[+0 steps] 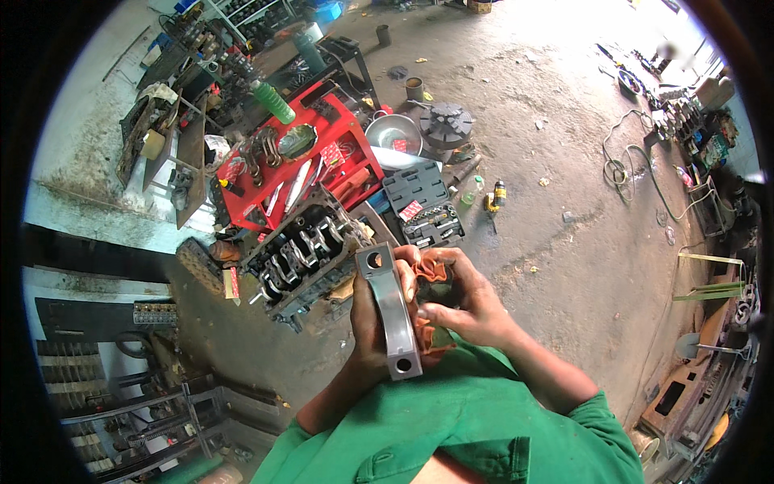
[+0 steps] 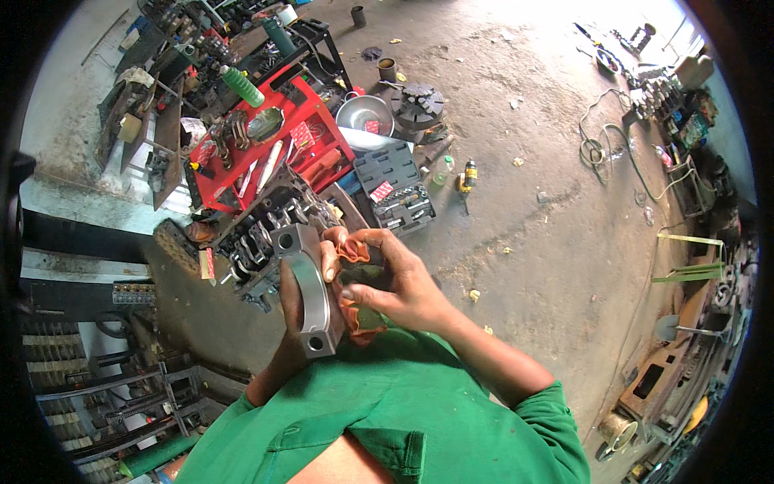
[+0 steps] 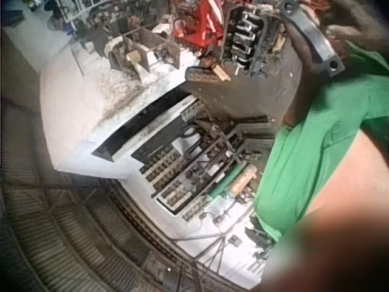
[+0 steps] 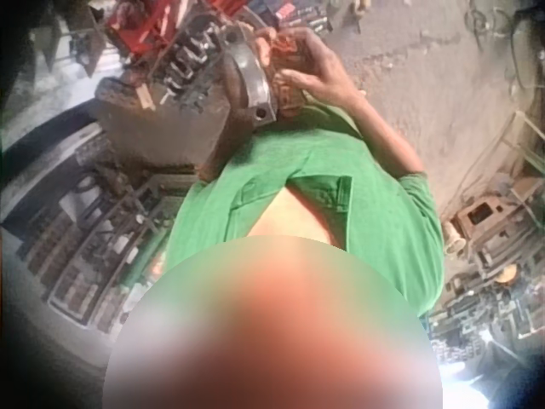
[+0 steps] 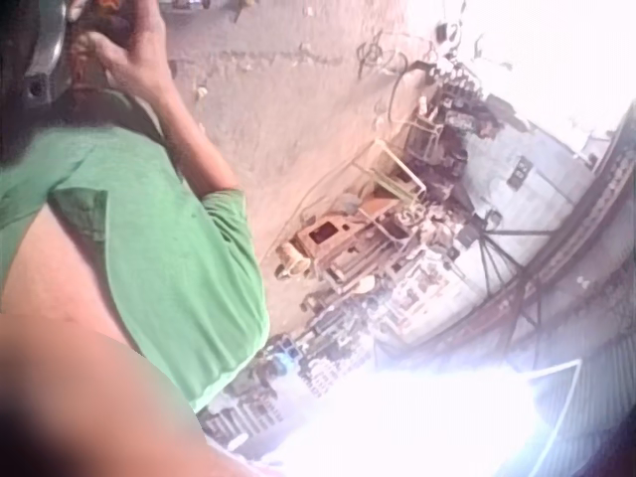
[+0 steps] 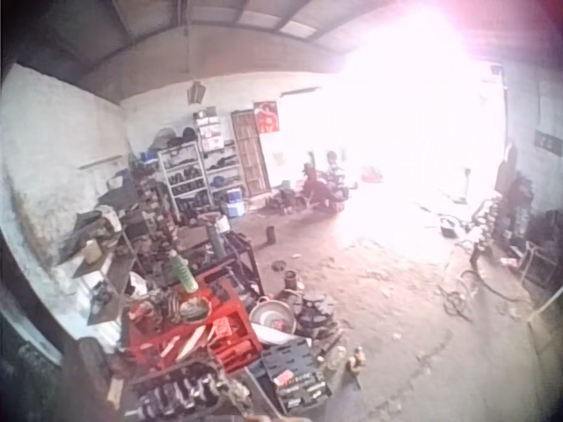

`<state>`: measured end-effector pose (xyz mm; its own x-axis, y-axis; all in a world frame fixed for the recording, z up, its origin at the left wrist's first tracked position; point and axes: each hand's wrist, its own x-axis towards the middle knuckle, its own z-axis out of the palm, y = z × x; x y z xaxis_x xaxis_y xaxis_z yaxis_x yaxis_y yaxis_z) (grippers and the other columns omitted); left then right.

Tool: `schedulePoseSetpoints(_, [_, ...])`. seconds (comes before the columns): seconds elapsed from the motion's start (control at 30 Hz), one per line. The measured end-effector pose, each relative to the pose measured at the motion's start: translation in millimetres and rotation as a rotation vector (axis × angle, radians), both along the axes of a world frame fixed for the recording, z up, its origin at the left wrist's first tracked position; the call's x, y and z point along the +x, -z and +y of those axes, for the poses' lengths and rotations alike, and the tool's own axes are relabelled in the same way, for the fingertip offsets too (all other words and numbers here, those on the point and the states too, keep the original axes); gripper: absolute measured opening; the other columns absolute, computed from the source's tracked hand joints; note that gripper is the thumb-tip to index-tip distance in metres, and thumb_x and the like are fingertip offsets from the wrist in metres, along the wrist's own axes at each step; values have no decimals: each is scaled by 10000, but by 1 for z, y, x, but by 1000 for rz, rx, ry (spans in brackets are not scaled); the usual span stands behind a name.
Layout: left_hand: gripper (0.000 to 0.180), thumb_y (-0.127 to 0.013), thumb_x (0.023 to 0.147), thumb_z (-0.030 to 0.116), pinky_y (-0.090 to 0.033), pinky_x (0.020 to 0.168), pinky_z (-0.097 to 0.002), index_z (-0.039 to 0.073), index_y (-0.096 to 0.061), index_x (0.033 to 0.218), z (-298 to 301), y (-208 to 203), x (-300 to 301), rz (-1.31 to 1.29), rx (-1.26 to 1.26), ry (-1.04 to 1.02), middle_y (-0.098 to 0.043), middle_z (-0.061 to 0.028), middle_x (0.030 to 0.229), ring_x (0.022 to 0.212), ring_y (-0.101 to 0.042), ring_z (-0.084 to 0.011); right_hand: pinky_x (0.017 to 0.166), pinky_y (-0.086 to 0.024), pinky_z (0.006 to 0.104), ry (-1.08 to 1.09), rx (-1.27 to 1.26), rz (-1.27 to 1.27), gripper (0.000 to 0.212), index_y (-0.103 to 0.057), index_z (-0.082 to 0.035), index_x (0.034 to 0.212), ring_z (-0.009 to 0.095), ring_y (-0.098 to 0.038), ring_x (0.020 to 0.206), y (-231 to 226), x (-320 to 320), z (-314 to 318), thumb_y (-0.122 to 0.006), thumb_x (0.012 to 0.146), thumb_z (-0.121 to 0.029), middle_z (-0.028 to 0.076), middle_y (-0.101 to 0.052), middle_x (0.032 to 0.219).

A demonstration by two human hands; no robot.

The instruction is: The person installs a crankshaft into an engine block, then cleans and installs multiple main bearing caps onto the crankshaft journals. The person uses a cloth to wipe each cap before fitting it into place.

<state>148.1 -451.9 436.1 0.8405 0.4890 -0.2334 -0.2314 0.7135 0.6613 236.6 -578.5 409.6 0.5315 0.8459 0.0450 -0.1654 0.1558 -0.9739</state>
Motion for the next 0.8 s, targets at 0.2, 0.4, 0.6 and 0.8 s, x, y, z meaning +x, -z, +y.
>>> schedulePoseSetpoints(0.2, [744, -225, 1042, 612, -516, 689, -296, -43, -578, 1049, 9, 4, -2, -3, 117, -124, -516, -59, 718, 712, -566, -163, 855, -497, 262, 523, -46, 291, 287, -572, -49, 1177, 95, -612, 941, 10, 20, -1, -567, 902, 33, 11, -655, 1032])
schedulePoseSetpoints(0.4, [721, -276, 980, 711, -516, 512, -328, 47, -486, 796, 22, 9, -11, -157, -148, 121, -503, -78, 783, 554, -562, -193, 872, -524, 360, 664, 178, -404, 317, -600, -27, 1064, 234, -633, 998, -52, 4, -29, -781, 812, -92, 152, -624, 1148])
schedulePoseSetpoints(0.6, [669, -380, 961, 720, -445, 549, -275, 84, -563, 861, 21, 11, -9, 7, -68, -57, -542, -34, 732, 604, -520, -140, 926, -493, 438, 74, 143, -504, 381, -644, -14, 894, 354, -572, 1097, -63, -25, -8, -853, 771, -309, 220, -538, 1222])
schedulePoseSetpoints(0.8, [634, -345, 1004, 662, -466, 569, -281, 73, -560, 1090, 22, 13, -17, 82, 95, -168, -580, -27, 790, 648, -550, -135, 749, -476, 340, 145, -96, -278, 336, -543, -11, 894, 207, -600, 924, -40, -31, -6, -824, 815, -176, 136, -617, 972])
